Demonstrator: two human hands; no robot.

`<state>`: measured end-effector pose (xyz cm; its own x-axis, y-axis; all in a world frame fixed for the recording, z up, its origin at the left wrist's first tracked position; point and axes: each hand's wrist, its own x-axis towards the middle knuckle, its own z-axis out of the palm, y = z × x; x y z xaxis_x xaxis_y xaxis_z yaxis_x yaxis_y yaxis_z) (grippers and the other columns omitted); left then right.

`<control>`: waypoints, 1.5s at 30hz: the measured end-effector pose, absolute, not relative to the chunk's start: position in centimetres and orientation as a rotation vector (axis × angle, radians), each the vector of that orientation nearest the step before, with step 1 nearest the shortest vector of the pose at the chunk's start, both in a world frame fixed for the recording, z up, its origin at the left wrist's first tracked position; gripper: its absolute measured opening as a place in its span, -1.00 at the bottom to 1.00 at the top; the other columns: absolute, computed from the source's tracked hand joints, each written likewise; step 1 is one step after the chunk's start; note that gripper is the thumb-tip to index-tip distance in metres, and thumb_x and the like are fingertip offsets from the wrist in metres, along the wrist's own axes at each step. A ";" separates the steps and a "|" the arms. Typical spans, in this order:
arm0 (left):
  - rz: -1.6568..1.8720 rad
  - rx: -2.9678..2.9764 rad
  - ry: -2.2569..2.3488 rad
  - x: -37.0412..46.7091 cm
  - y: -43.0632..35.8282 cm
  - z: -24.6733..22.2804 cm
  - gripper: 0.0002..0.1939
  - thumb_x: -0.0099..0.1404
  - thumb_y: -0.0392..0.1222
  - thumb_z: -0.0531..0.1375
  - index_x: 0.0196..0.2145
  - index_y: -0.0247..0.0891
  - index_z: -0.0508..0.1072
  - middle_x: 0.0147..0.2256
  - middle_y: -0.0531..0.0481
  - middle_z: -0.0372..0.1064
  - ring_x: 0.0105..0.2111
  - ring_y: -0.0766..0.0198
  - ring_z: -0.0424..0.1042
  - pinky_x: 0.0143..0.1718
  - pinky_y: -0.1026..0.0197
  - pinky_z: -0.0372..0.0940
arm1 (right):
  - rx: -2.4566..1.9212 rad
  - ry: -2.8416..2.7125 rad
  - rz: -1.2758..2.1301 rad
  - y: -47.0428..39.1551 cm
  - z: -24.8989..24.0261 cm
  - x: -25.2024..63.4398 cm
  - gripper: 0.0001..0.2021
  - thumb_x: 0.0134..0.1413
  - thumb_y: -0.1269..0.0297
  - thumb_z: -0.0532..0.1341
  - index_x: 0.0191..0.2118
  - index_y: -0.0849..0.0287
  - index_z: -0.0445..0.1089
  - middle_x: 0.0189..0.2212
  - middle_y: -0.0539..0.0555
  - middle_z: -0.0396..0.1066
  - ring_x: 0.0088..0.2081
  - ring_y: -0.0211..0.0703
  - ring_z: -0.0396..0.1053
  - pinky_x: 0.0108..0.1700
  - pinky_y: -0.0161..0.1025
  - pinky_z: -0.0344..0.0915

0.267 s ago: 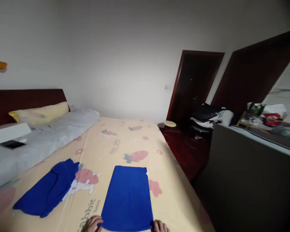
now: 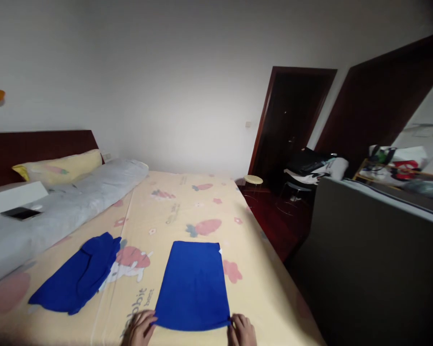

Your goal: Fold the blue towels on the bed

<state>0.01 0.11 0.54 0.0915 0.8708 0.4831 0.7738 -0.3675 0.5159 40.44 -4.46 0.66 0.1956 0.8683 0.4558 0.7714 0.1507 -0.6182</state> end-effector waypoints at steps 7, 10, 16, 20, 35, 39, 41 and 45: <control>0.975 1.711 1.541 -0.3 3.0 3.0 -0.50 0.00 0.39 0.21 -0.49 -0.12 0.55 -0.15 -0.11 0.55 -0.07 0.02 0.47 -0.03 0.07 0.38 | -1.401 -1.168 0.798 -3.1 5.1 40.0 -0.55 -0.13 -0.23 0.24 -0.53 0.11 0.39 -0.39 0.12 0.46 -0.30 -0.01 0.40 -0.19 -0.10 0.34; 0.925 1.680 1.502 0.0 4.0 3.3 -0.46 0.04 0.38 0.15 -0.45 -0.18 0.53 -0.31 -0.08 0.57 -0.29 0.10 0.52 -0.24 0.14 0.42 | -1.409 -1.089 0.872 -2.4 5.7 38.9 -0.52 -0.14 -0.27 0.21 -0.56 0.12 0.33 -0.56 0.03 0.37 -0.45 -0.10 0.34 -0.32 -0.16 0.30; 0.861 1.764 1.576 0.9 4.5 3.4 -0.65 0.16 0.17 0.11 -0.43 -0.16 0.45 -0.47 0.07 0.51 -0.39 0.21 0.50 -0.36 0.26 0.34 | -1.456 -1.079 0.827 -1.8 5.6 37.9 -0.58 0.03 -0.18 0.10 -0.52 0.08 0.27 -0.60 -0.03 0.32 -0.49 -0.16 0.27 -0.41 -0.23 0.19; 0.858 1.868 1.733 2.1 4.2 3.3 -0.82 0.21 -0.08 0.07 -0.46 -0.12 0.41 -0.47 0.08 0.48 -0.39 0.25 0.47 -0.30 0.26 0.30 | -1.664 -1.283 0.607 -1.7 5.0 37.7 -0.73 0.16 0.04 0.02 -0.46 0.05 0.25 -0.58 -0.04 0.31 -0.50 -0.16 0.27 -0.40 -0.23 0.12; 0.403 2.224 2.263 6.6 1.1 6.2 -0.69 0.28 -0.25 0.00 -0.21 -0.03 0.52 -0.02 0.00 0.44 0.09 0.09 0.27 0.06 -0.02 0.07 | -1.826 -1.898 -0.168 -1.1 2.1 37.9 -0.80 0.00 0.45 0.11 -0.26 0.06 0.38 -0.30 0.06 0.39 -0.24 -0.06 0.30 -0.16 -0.12 0.12; 0.246 2.196 2.424 8.1 1.1 6.6 -0.53 0.30 0.12 0.03 -0.07 -0.23 0.51 0.08 -0.25 0.36 0.12 -0.10 0.23 0.08 -0.14 0.06 | -1.961 -1.823 -0.188 -1.1 3.0 37.1 -0.86 0.15 0.19 0.11 -0.31 0.08 0.38 -0.30 0.10 0.40 -0.22 0.03 0.30 -0.12 -0.02 0.11; 0.187 2.202 2.454 8.6 1.2 5.8 -0.50 0.29 0.09 0.05 0.02 -0.27 0.47 0.13 -0.30 0.31 0.14 -0.14 0.20 0.09 -0.18 0.06 | -1.981 -1.823 -0.244 -0.9 2.8 36.5 -0.81 0.11 0.13 0.16 -0.24 0.10 0.40 -0.25 0.14 0.41 -0.18 0.09 0.30 -0.09 0.03 0.11; 0.233 2.368 2.210 9.9 1.5 3.3 -0.52 0.30 -0.33 -0.02 0.10 -0.08 0.41 0.18 -0.08 0.32 0.18 0.04 0.22 0.15 -0.06 0.10 | -1.825 -1.933 -0.385 -0.3 0.8 35.0 -0.70 0.06 0.40 0.13 -0.07 0.08 0.40 -0.11 0.14 0.45 -0.08 0.09 0.34 -0.03 0.01 0.13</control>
<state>9.95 1.54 3.26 0.0658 0.9821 0.1762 0.9973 -0.0704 0.0201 34.96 -0.26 0.79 -0.0222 0.8650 0.5013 0.9910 0.0851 -0.1029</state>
